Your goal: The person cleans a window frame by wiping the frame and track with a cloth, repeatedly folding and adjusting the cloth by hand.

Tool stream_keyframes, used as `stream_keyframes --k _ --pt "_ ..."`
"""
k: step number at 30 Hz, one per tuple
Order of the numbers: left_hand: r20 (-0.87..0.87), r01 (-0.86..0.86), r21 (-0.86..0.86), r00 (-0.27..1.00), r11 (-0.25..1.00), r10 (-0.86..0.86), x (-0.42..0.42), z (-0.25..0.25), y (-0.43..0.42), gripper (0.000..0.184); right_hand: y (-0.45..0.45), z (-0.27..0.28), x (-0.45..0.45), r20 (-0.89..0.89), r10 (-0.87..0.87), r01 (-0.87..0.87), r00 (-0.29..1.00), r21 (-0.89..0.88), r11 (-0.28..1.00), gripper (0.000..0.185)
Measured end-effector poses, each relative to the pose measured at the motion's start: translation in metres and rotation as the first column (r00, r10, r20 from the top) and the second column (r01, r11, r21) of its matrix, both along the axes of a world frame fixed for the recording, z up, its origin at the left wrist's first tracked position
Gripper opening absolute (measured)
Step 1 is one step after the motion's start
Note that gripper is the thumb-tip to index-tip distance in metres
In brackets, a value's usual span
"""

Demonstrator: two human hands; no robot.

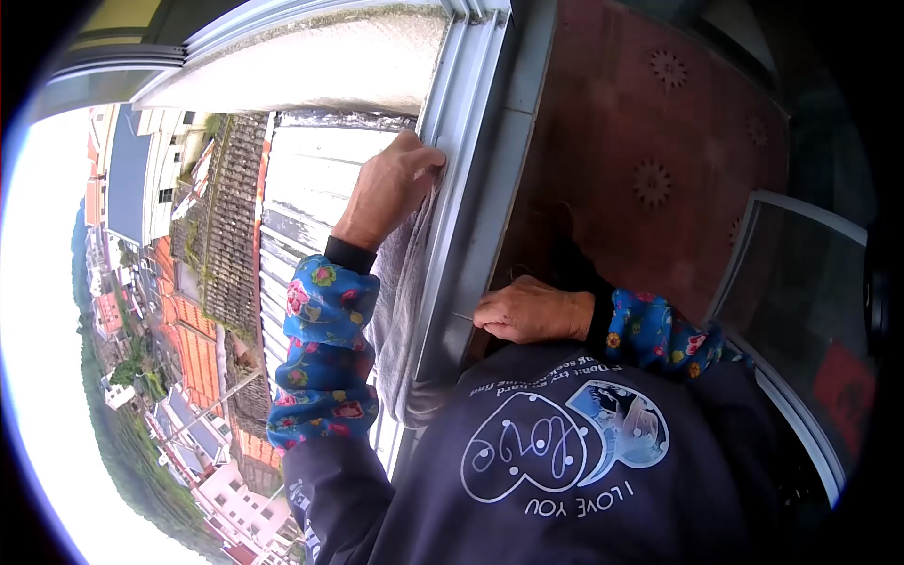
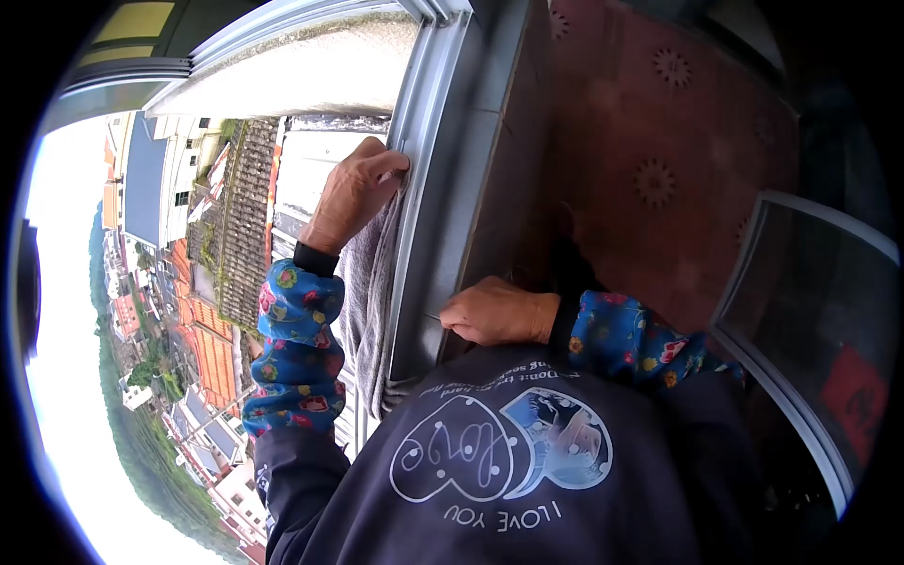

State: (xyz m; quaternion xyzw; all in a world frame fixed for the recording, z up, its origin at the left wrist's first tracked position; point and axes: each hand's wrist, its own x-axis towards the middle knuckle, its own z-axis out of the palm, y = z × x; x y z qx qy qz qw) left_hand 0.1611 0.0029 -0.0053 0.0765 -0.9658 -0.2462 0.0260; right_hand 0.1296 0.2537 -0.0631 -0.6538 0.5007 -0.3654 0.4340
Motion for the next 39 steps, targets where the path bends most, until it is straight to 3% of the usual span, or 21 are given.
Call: stream_keyframes --k 6,16,21,23,27,28,32,38,39 --pt "-0.310 -0.396 -0.214 0.894 0.893 0.323 -0.006 -0.035 0.014 0.014 0.003 -0.010 -0.013 -0.060 -0.133 0.134 0.989 0.003 0.991 0.010" --pt "0.118 -0.466 -0.169 0.865 0.868 0.487 -0.023 -0.037 0.001 0.015 0.011 -0.019 -0.018 -0.157 -0.130 0.137 0.979 0.035 0.990 0.010" --pt "0.098 -0.475 -0.122 0.868 0.871 0.487 0.019 -0.047 0.004 0.011 0.014 -0.026 -0.022 -0.076 -0.229 0.234 0.970 0.060 0.970 0.010" --pt "0.020 -0.439 -0.236 0.890 0.867 0.456 0.035 -0.050 0.008 0.014 0.016 -0.027 -0.022 -0.088 -0.253 0.258 0.963 0.050 0.965 0.010" --pt "0.064 -0.489 -0.239 0.854 0.839 0.516 0.053 -0.050 0.022 0.015 0.022 -0.039 -0.022 -0.134 -0.248 0.256 0.959 0.041 0.966 0.011" --pt "0.083 -0.508 -0.167 0.847 0.845 0.525 0.056 -0.048 0.023 0.022 0.022 -0.039 -0.025 -0.140 -0.245 0.254 0.959 0.045 0.966 0.011" --pt "0.014 -0.553 -0.142 0.828 0.821 0.560 0.083 -0.049 0.031 0.029 0.025 -0.042 -0.027 -0.141 -0.274 0.286 0.951 0.070 0.956 0.012" --pt "-0.176 -0.525 0.152 0.819 0.837 0.546 0.104 -0.061 0.025 0.016 0.033 -0.052 -0.034 -0.186 -0.284 0.305 0.941 0.093 0.948 0.014" --pt "-0.115 -0.588 0.333 0.750 0.737 0.651 0.097 -0.056 0.022 0.015 0.035 -0.051 -0.036 -0.188 -0.281 0.307 0.941 0.127 0.943 0.013"
